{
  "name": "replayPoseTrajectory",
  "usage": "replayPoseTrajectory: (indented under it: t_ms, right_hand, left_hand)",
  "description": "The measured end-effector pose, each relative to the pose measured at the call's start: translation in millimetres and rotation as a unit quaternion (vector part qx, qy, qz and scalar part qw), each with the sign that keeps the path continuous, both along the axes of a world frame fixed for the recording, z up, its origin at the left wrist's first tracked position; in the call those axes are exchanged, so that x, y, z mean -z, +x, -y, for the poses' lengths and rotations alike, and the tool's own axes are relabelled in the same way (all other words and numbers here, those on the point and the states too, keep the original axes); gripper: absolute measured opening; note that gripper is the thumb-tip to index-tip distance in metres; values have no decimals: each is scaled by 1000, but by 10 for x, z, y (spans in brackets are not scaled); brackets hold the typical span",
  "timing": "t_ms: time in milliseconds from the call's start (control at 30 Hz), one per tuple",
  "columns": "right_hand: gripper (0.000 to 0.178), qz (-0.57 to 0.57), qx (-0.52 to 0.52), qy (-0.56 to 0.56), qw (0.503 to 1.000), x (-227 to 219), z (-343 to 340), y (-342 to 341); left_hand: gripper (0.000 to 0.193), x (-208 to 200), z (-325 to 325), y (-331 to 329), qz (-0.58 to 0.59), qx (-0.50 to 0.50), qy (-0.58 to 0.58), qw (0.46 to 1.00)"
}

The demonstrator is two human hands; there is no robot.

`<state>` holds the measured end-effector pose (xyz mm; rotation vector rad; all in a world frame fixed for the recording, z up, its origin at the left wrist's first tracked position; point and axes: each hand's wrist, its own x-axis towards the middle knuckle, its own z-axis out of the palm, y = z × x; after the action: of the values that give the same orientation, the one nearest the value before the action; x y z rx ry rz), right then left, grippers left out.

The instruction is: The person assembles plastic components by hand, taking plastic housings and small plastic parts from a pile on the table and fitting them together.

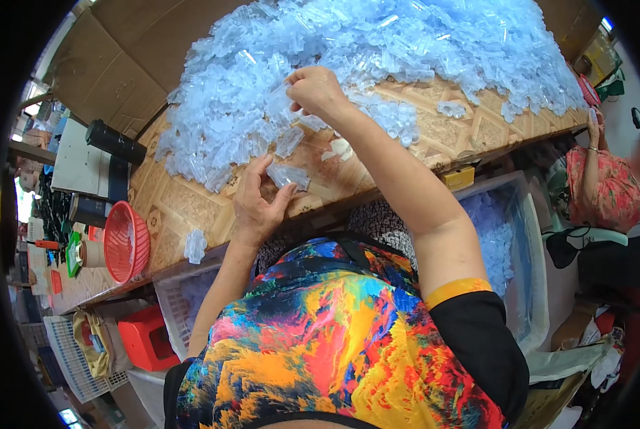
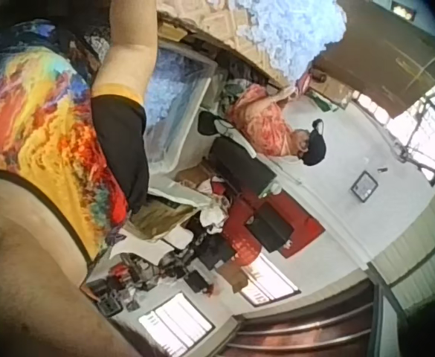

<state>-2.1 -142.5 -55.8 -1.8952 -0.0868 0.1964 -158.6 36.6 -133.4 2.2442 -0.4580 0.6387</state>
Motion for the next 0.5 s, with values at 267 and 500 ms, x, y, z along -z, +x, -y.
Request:
replayPoseTrajectory:
  t_ms: [267,500]
  right_hand:
    - [44,71,-13,39,997,348,-137,216]
    - [41,206,83,-130,966,449,-28,613]
  left_hand:
    - [62,12,-32,3,24,-8,7,1000]
    - [62,-13,-53,19,12,0,-2,1000]
